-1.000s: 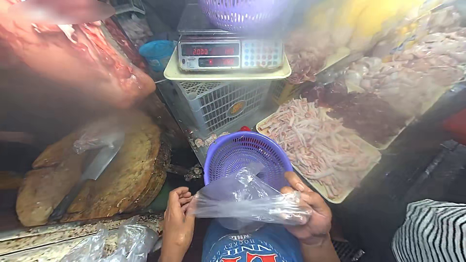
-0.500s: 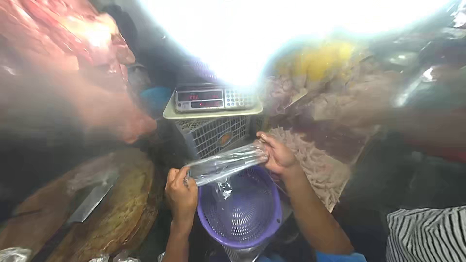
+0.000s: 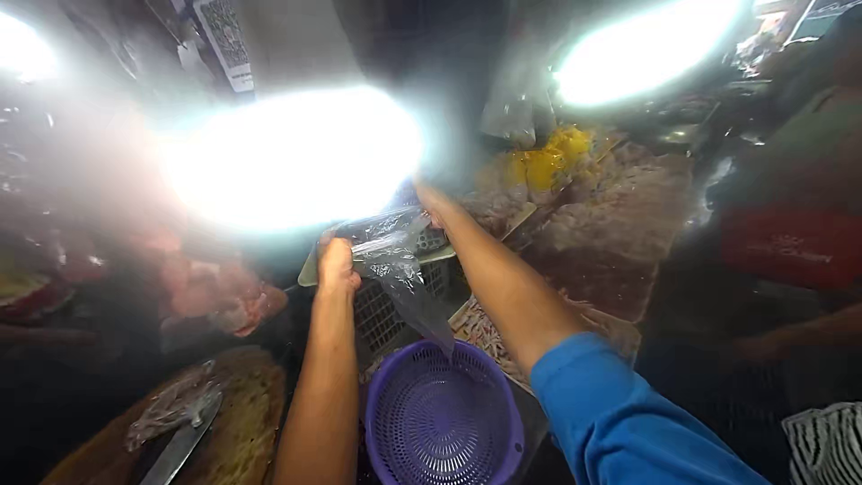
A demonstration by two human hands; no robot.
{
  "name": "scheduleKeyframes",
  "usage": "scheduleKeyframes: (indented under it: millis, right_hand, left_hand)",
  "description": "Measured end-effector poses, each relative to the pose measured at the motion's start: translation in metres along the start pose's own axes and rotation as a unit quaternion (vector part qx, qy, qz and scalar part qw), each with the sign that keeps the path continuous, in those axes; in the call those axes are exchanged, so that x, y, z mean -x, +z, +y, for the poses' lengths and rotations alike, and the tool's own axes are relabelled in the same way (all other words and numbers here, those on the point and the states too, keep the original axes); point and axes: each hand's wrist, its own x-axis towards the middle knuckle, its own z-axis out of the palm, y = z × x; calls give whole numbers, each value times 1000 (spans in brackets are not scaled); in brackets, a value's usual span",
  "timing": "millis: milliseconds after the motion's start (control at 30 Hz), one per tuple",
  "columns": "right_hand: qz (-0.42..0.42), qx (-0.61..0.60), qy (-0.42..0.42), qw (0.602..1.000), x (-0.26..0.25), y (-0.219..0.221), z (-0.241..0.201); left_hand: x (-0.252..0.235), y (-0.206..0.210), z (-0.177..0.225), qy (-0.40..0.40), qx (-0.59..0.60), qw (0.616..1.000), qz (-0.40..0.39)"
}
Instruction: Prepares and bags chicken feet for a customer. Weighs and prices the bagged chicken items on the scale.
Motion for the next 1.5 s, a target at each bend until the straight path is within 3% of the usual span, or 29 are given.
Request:
scheduleKeyframes:
  millis: [67, 267, 433, 667, 833, 1033, 1233, 1367, 1500]
  right_hand:
    - [-11, -2, 11, 1000, -5, 11, -9]
    - [-30, -166, 112, 979, -9, 24, -26]
    - [-31, -275, 155, 948, 5, 24, -28]
    - [-41, -325, 137, 935, 85, -16, 29]
    - [-51, -329, 138, 933, 163, -45, 100]
    - [55, -272, 156, 948, 251, -58, 180]
    - [102, -259, 177, 944, 323, -74, 226]
    - [112, -198, 136, 964, 342, -73, 268]
    - [111, -153, 80, 979, 334, -74, 287]
  left_hand:
    - [-14, 5, 13, -43, 27, 999, 17]
    - [-42, -1, 24, -68, 28, 995, 60]
    - [-41, -6, 33, -113, 139, 983, 46]
    - [14, -13, 37, -26, 178, 983, -31]
    - [82, -43, -15, 17, 167, 976, -139]
    - [143, -74, -84, -78, 140, 981, -110]
    - [202, -112, -123, -128, 73, 973, -176]
    - [215, -112, -156, -208, 44, 972, -102]
    - [203, -97, -174, -223, -6, 972, -74]
